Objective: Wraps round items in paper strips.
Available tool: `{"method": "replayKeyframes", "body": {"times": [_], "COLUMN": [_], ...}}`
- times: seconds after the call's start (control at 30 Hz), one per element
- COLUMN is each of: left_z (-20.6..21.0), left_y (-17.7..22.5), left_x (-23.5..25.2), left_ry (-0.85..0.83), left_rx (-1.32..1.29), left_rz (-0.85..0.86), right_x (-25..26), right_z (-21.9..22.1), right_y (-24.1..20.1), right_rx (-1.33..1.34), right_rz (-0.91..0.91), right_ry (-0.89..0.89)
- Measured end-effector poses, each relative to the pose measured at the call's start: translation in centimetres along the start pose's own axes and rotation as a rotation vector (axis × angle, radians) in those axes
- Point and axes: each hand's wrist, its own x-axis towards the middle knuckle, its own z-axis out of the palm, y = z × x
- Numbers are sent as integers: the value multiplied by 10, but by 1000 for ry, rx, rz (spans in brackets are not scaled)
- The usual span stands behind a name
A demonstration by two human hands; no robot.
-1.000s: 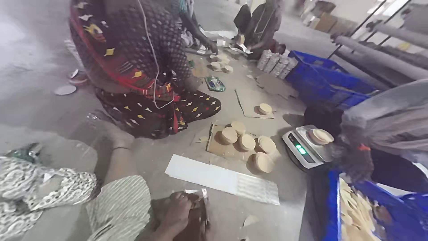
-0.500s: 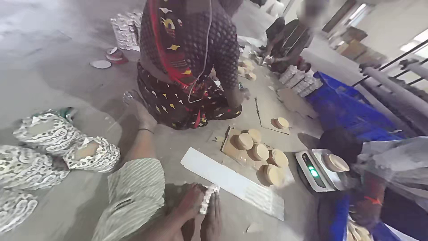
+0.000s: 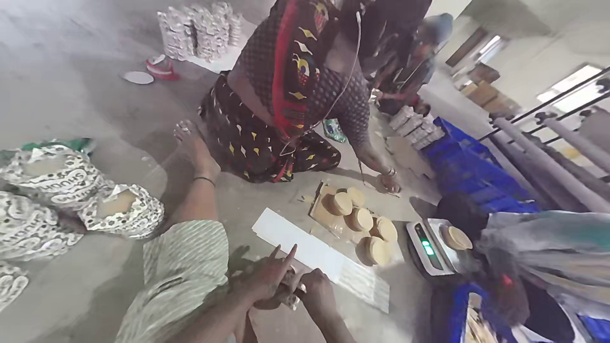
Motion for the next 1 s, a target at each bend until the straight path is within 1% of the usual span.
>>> {"method": "replayKeyframes", "body": {"times": [0.07,0.1,0.17,0.2,0.23,0.27,0.3,0.37,0.4,0.43,0.47,0.53,0.63,0.67,0.7,0.73,0.8,0.87,0.93,0.97,1.0], "left_z": [-3,-7,-12,-11,-8,-1,6,20,27,35,42,50,53,51,48,47,50,49,47,46,45], "left_y": [1,7,16,16,14,11,13,28,34,37,38,37,27,27,27,24,17,14,14,14,15], "left_x": [4,6,6,4,0,-8,-20,-45,-54,-60,-61,-52,-28,-23,-19,-17,-13,-14,-15,-16,-18], "left_ry": [-33,-67,-102,-70,3,110,200,343,372,375,376,411,555,584,590,581,571,531,495,469,440], "left_rx": [22,63,100,94,60,12,-76,-256,-362,-461,-549,-737,-1007,-1053,-1055,-1022,-909,-812,-723,-670,-634], "left_rz": [64,43,2,-11,-33,-73,-142,-373,-480,-547,-576,-559,-502,-500,-515,-543,-597,-635,-646,-650,-656], "right_x": [3,4,-1,-2,-4,-7,-12,-17,-18,-19,-19,-16,-12,-12,-12,-12,-13,-11,-4,0,2], "right_z": [-7,-7,11,21,27,30,31,34,37,39,43,45,44,46,46,44,45,54,59,60,59], "right_y": [-3,-4,0,2,1,-4,-11,-22,-25,-29,-30,-32,-29,-25,-21,-16,-2,13,21,24,28], "right_rx": [31,45,81,80,77,87,120,159,177,192,203,227,304,320,335,363,504,764,1051,1182,1279], "right_rz": [87,121,105,99,132,204,292,432,464,464,429,372,381,381,371,364,342,350,447,490,522], "right_ry": [-94,-87,93,181,224,229,214,202,209,228,273,340,383,387,382,341,264,283,283,235,151]}}
